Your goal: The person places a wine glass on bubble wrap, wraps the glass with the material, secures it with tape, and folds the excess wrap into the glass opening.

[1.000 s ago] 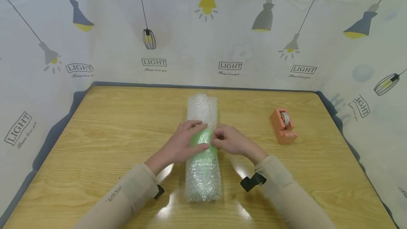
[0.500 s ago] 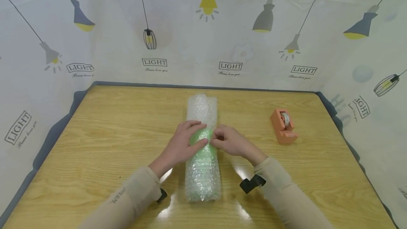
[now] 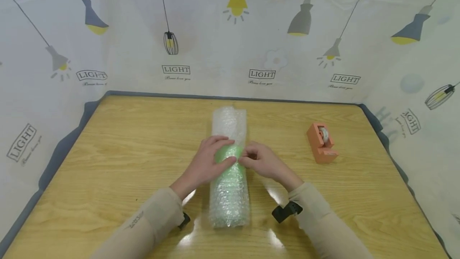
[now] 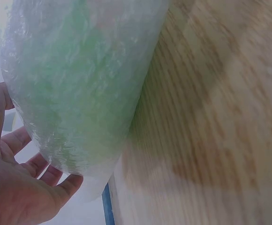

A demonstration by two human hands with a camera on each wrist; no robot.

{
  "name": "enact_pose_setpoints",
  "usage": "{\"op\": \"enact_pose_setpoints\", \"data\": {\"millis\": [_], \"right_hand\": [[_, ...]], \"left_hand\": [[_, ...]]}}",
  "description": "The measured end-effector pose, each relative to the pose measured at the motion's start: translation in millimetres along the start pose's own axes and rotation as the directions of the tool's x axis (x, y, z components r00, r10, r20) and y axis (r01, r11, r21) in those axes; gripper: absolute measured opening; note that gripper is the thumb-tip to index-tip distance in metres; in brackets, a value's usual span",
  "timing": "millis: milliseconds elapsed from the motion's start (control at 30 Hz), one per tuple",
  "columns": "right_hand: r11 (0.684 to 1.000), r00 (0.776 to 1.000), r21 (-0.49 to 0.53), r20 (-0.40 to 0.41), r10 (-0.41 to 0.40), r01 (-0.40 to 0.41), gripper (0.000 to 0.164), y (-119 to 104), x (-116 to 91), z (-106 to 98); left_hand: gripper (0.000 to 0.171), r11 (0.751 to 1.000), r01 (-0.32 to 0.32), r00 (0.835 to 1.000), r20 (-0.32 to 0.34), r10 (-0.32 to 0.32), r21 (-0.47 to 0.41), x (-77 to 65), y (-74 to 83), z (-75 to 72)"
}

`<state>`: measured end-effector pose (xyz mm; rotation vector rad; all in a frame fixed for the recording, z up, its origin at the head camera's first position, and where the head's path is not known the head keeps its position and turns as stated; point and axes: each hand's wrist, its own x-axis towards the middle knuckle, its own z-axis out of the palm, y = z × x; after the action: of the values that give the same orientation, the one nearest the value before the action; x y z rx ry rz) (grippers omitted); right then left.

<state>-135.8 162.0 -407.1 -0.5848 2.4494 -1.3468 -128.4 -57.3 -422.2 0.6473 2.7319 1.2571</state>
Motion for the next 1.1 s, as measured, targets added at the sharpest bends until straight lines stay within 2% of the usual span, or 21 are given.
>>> {"op": "enact_pose_setpoints", "data": {"millis": [233, 533, 867, 1100], "right_hand": [[0.997, 0.999, 0.065, -0.025, 0.042, -0.040, 0.019, 4.6, -3.8, 1.7], [0.987, 0.994, 0.129, -0.041, 0.104, -0.098, 0.022, 13.2, -4.6, 7.5], [0.968, 0.992, 0.225, -0.027, 0.121, -0.112, 0.022, 18.6, -3.6, 11.8], [0.953, 0.989, 0.273, -0.036, 0.143, -0.128, 0.025, 22.5, -2.9, 13.4]], "left_hand": [[0.050, 1.000, 0.014, 1.000, 0.002, -0.014, -0.022, 0.2, -0.3, -1.1], [0.050, 1.000, -0.003, 1.000, -0.004, 0.003, -0.030, -1.4, -4.1, -1.8], [0.051, 0.999, 0.023, 1.000, 0.011, -0.023, -0.048, -3.0, -3.8, -4.7], [0.052, 0.999, 0.015, 1.000, 0.016, -0.014, -0.046, -3.1, -3.8, -4.5]]}}
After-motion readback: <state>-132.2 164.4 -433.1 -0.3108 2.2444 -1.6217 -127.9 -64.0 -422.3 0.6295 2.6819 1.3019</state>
